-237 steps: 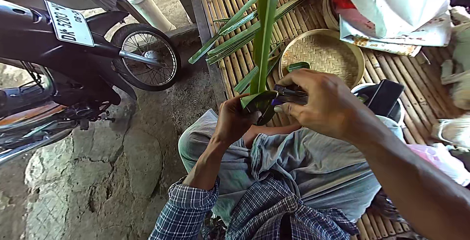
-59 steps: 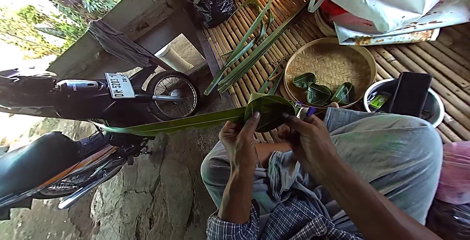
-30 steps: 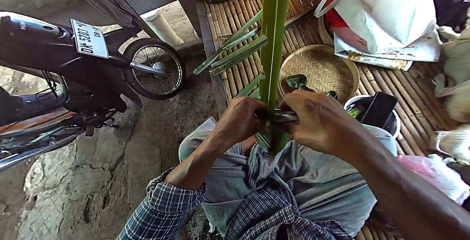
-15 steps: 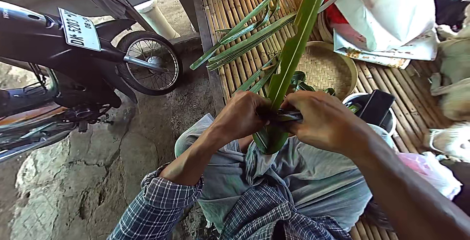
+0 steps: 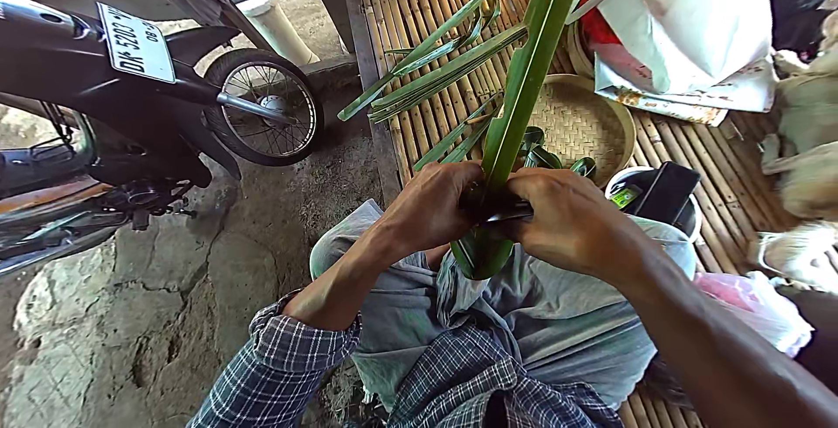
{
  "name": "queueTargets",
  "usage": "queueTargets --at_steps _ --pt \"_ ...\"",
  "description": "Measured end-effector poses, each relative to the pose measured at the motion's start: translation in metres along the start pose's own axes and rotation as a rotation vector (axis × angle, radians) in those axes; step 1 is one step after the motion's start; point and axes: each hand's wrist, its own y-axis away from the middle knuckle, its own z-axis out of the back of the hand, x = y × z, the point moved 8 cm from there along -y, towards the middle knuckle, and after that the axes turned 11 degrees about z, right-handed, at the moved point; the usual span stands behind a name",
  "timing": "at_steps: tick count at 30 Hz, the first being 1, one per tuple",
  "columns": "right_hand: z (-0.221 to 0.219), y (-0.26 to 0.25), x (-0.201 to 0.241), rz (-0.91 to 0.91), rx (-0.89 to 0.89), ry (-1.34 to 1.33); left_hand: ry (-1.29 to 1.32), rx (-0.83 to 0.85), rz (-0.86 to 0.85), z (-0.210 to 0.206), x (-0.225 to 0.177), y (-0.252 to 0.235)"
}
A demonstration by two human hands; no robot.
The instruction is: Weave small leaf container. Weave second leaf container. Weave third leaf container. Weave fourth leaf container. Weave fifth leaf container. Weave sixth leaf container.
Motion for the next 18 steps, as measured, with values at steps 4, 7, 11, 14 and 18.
queueTargets --at_steps 4,7,11,14,18 --pt "0.001 0.001 -0.001 0.039 -0.066 -0.007 -0.009 0.002 0.020 0.000 0.001 0.000" --pt "0.002 0.003 0.000 0.057 -0.120 0.014 0.013 0.002 0.006 -0.001 -0.001 0.001" --pt "0.010 0.008 0.004 0.107 -0.288 0.119 0.106 0.036 0.025 -0.001 0.000 0.002" --pt "0.015 0.011 0.004 0.161 -0.410 0.144 0.187 0.069 0.037 -0.001 -0.001 0.005" --pt "0.013 0.011 -0.010 0.154 -0.406 0.037 0.235 0.018 0.057 0.006 0.002 0.012"
